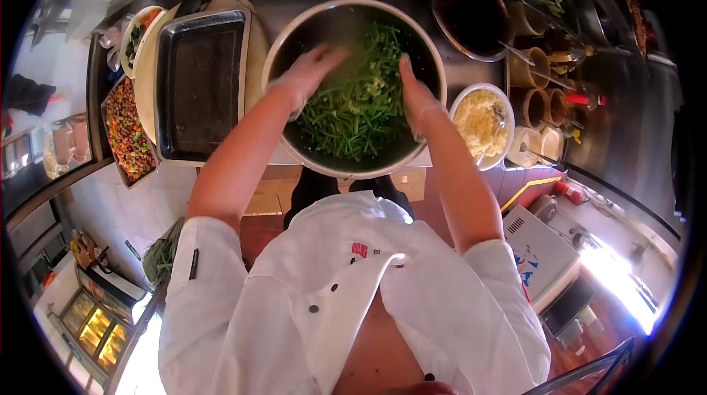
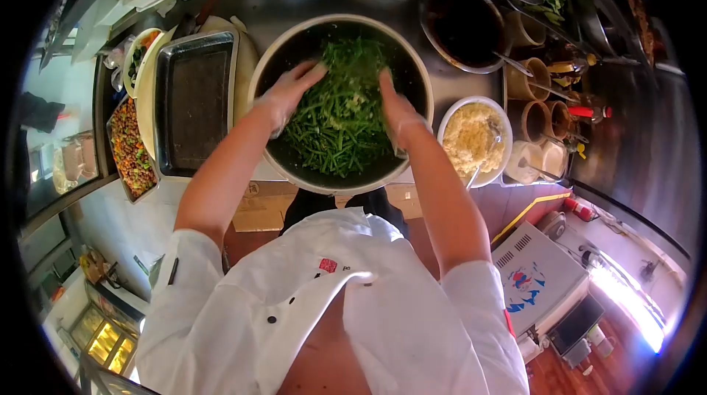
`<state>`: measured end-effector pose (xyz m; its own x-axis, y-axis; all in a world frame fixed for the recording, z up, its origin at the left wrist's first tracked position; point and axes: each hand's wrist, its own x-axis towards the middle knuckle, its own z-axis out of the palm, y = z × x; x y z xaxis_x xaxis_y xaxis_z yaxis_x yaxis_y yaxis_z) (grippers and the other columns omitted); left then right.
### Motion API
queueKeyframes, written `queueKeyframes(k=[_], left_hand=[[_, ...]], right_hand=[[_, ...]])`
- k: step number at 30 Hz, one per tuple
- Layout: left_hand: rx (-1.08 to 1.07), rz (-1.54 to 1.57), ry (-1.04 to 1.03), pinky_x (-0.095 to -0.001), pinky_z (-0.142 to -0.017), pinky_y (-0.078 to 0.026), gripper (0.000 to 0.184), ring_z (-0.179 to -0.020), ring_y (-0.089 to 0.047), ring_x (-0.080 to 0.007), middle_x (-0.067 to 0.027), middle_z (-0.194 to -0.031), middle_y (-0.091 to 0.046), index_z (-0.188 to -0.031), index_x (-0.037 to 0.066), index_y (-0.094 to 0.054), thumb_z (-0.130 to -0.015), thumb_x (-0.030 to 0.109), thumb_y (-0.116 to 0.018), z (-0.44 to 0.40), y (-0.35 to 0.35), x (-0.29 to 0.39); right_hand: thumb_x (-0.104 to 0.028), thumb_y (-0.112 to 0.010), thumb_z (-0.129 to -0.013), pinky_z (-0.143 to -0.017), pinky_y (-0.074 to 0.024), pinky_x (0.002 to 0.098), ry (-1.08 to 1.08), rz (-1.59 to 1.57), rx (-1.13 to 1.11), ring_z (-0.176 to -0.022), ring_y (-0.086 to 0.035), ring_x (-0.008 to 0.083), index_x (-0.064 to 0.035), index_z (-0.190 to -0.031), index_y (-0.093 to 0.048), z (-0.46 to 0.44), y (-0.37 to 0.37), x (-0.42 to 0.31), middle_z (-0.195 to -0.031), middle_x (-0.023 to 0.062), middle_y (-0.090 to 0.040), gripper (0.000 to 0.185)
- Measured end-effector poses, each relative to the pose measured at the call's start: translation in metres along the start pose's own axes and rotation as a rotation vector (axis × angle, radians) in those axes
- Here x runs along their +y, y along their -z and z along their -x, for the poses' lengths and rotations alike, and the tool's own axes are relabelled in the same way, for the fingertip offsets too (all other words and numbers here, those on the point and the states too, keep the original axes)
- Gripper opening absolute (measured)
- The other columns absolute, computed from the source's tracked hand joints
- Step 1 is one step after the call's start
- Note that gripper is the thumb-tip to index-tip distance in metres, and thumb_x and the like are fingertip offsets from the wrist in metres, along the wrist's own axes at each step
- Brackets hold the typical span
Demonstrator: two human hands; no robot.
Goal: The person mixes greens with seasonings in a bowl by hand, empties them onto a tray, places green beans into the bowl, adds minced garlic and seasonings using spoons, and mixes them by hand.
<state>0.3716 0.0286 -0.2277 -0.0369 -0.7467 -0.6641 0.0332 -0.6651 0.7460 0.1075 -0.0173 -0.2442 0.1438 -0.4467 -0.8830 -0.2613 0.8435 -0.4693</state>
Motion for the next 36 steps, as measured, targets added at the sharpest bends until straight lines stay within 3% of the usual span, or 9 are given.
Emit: queueKeyframes(k=[4, 6, 9, 15, 19, 23, 27, 34, 36], left_hand=[[0.566, 0.003, 0.085, -0.0432, -0.115, -0.038, 0.095, -0.138, -0.049, -0.0354, -0.0253, -0.151, -0.048, -0.155, 0.0, -0.034, -0.088, 0.055, -0.072, 0.028, -0.038, -0.049], [0.545, -0.224, 0.173, -0.0426, -0.115, -0.038, 0.099, -0.139, -0.047, -0.0402, -0.0292, -0.151, -0.047, -0.153, -0.001, -0.038, -0.086, 0.066, -0.066, -0.006, -0.053, -0.058], [0.187, -0.183, 0.125, -0.0436, -0.116, -0.034, 0.103, -0.144, -0.042, -0.0378, -0.0254, -0.158, -0.038, -0.158, 0.0, -0.032, -0.087, 0.067, -0.065, 0.014, -0.046, 0.004], [0.127, -0.237, -0.131, -0.0434, -0.114, -0.04, 0.07, -0.14, -0.048, -0.0304, -0.0183, -0.153, -0.049, -0.152, 0.004, -0.045, -0.098, 0.044, -0.064, 0.051, -0.007, -0.009], [0.232, 0.865, 0.076, -0.0482, -0.107, -0.048, 0.06, -0.13, -0.057, -0.0318, -0.018, -0.148, -0.054, -0.143, 0.003, -0.054, -0.098, 0.04, -0.066, 0.073, -0.027, -0.058], [0.314, 0.927, 0.239, -0.0453, -0.101, -0.051, 0.068, -0.123, -0.061, -0.0308, -0.018, -0.143, -0.057, -0.143, -0.001, -0.053, -0.096, 0.047, -0.068, 0.023, -0.05, -0.097], [0.29, 0.726, 0.268, -0.0513, -0.1, -0.054, 0.079, -0.12, -0.062, -0.0364, -0.0186, -0.141, -0.058, -0.146, 0.0, -0.048, -0.09, 0.047, -0.077, -0.002, -0.068, -0.08], [0.191, 0.24, 0.005, -0.0428, -0.092, -0.053, 0.064, -0.111, -0.065, -0.0293, -0.0213, -0.131, -0.063, -0.141, -0.005, -0.049, -0.089, 0.023, -0.074, 0.015, -0.058, -0.047], [0.148, 0.064, -0.085, -0.0414, -0.093, -0.052, 0.059, -0.11, -0.066, -0.0289, -0.0208, -0.127, -0.065, -0.14, -0.004, -0.05, -0.089, 0.017, -0.072, 0.01, -0.047, -0.048]], right_hand=[[-0.079, -0.046, -0.092, -0.119, -0.0282, 0.0488, -0.04, -0.434, 0.009, -0.147, -0.034, 0.0346, -0.0079, -0.16, -0.028, 0.004, -0.013, 0.047, -0.163, 0.0196, -0.03, 0.1], [-0.074, -0.052, -0.093, -0.113, -0.0405, 0.0494, -0.114, -0.579, 0.051, -0.135, -0.052, 0.0344, -0.0082, -0.154, -0.044, 0.004, -0.056, 0.047, -0.152, 0.0204, -0.05, 0.09], [-0.074, -0.054, -0.091, -0.115, -0.039, 0.0458, -0.069, -0.54, -0.257, -0.134, -0.052, 0.0338, -0.0084, -0.152, -0.047, 0.004, -0.065, 0.053, -0.151, 0.0217, -0.051, 0.09], [-0.06, -0.058, -0.096, -0.112, -0.0401, 0.0423, 0.469, 0.925, 0.014, -0.135, -0.052, 0.0382, -0.0052, -0.146, -0.053, 0.102, -0.054, -0.036, -0.145, 0.0252, -0.055, 0.075], [-0.064, -0.054, -0.095, -0.113, -0.039, 0.0409, 0.859, 1.135, 0.236, -0.137, -0.051, 0.038, -0.004, -0.147, -0.053, 0.019, -0.017, -0.065, -0.148, 0.0257, -0.052, 0.08], [-0.081, -0.054, -0.086, -0.121, -0.0246, 0.0518, 0.018, -0.02, 0.108, -0.153, -0.025, 0.0356, -0.0144, -0.163, -0.027, -0.035, -0.022, -0.046, -0.169, 0.0145, -0.023, 0.105], [-0.085, -0.057, -0.08, -0.121, -0.0149, 0.0596, 0.024, -0.148, -0.085, -0.157, -0.009, 0.0361, -0.0238, -0.166, -0.016, -0.013, -0.042, -0.008, -0.172, 0.0132, -0.01, 0.113], [-0.067, -0.075, -0.081, -0.111, -0.0425, 0.0441, 0.172, 0.114, -0.343, -0.136, -0.052, 0.0318, -0.0028, -0.155, -0.039, 0.031, -0.035, 0.001, -0.153, 0.0209, -0.048, 0.104], [-0.057, -0.08, -0.082, -0.101, -0.0508, 0.037, 0.292, 0.296, -0.12, -0.12, -0.065, 0.0298, 0.0052, -0.142, -0.053, 0.038, -0.031, -0.004, -0.136, 0.0222, -0.063, 0.091]])
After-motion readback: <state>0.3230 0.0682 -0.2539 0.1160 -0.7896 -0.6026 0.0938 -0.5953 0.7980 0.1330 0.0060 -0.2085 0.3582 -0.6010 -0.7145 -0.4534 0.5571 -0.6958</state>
